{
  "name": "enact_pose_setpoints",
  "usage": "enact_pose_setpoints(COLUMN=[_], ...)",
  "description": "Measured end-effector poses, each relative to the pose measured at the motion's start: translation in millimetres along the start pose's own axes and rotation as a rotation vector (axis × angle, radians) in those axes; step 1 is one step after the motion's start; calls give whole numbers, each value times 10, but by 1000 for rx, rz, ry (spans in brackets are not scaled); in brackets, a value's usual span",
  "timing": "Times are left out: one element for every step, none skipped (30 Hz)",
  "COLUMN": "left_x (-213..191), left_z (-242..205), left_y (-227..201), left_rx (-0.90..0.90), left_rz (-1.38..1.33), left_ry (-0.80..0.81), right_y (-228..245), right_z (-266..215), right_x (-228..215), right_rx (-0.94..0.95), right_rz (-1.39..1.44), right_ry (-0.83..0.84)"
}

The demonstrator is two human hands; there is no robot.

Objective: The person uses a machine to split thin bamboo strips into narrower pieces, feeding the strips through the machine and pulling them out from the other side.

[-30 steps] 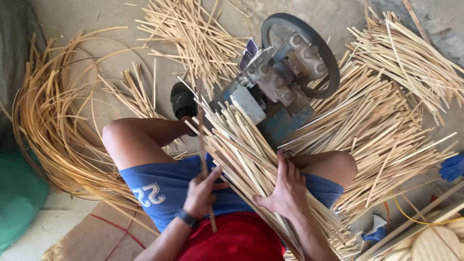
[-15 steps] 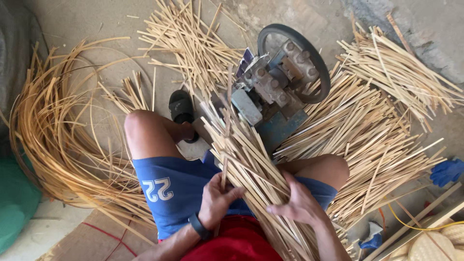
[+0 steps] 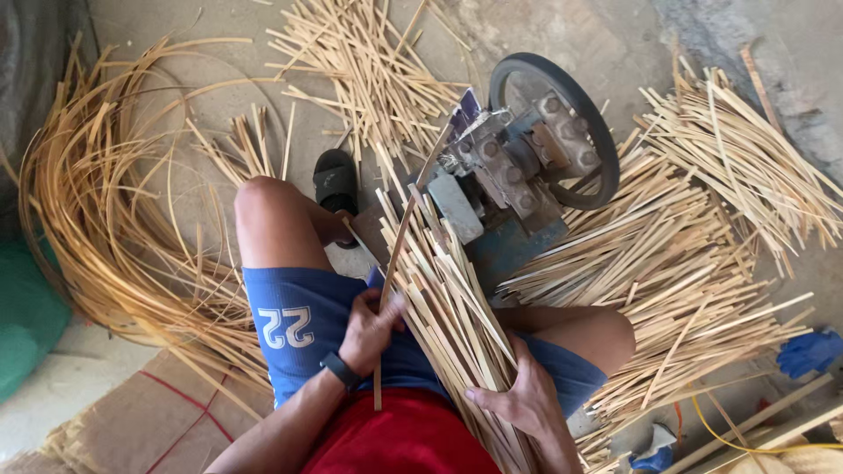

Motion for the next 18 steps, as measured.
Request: enact_pose_setpoints(left_x=[23, 48, 79, 91, 112, 142, 154, 146, 162, 214, 256, 293, 313, 337, 358, 340, 316, 307], left_z=[36, 64, 49, 32, 8, -21, -44, -76, -95, -136, -201, -235, -209, -171, -115, -13, 103, 208], left_y=[47, 71, 105, 89, 81, 91, -10, -131, -261, -327, -383, -454, -479, -466, -434, -403, -394, -429], left_rx=[-74, -145, -216, -235, -254, -276, -180, -79, 21, 69, 116, 165, 186, 202, 218, 216, 215, 225], left_rz=[9, 19, 28, 27, 25, 25, 52, 78, 103, 74, 45, 20, 139, 257, 375, 421, 467, 511], left_ry=[24, 51, 79, 78, 76, 77, 77, 76, 75, 116, 158, 200, 196, 193, 189, 152, 116, 83], right_y=[-10, -11, 7, 22, 31, 31, 28, 29, 34, 30, 18, 22, 9, -22, -39, -56, -71, -96], right_z=[-7, -9, -7, -2, 2, -14, -32, -30, -28, -28, -21, -3, 10, 9, 64, 126, 137, 129], right_x=[14, 20, 16, 1, -16, -20, -18, -23, -36, -39, -49, -67, -108, -142, -183, -201, -226, -291], right_rx=[23, 45, 47, 50, 54, 57, 60, 59, 45, 29, 13, -20, -52, -80, -127, -168, -209, -222], right_rz=[19, 40, 42, 48, 54, 48, 42, 36, 48, 60, 72, 119, 166, 213, 168, 122, 77, 139], right_ry=[11, 20, 30, 33, 35, 38, 42, 46, 52, 65, 78, 96, 113, 133, 108, 81, 55, 9])
Point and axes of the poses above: each hand's wrist, its own z-axis towards the middle knuckle, its own x-axis out of the palm, y = z × x, the point moved 10 cm from there along z, towards the middle knuckle, and after that the axes turned 3 degrees about -x, right-handed, at the moved point
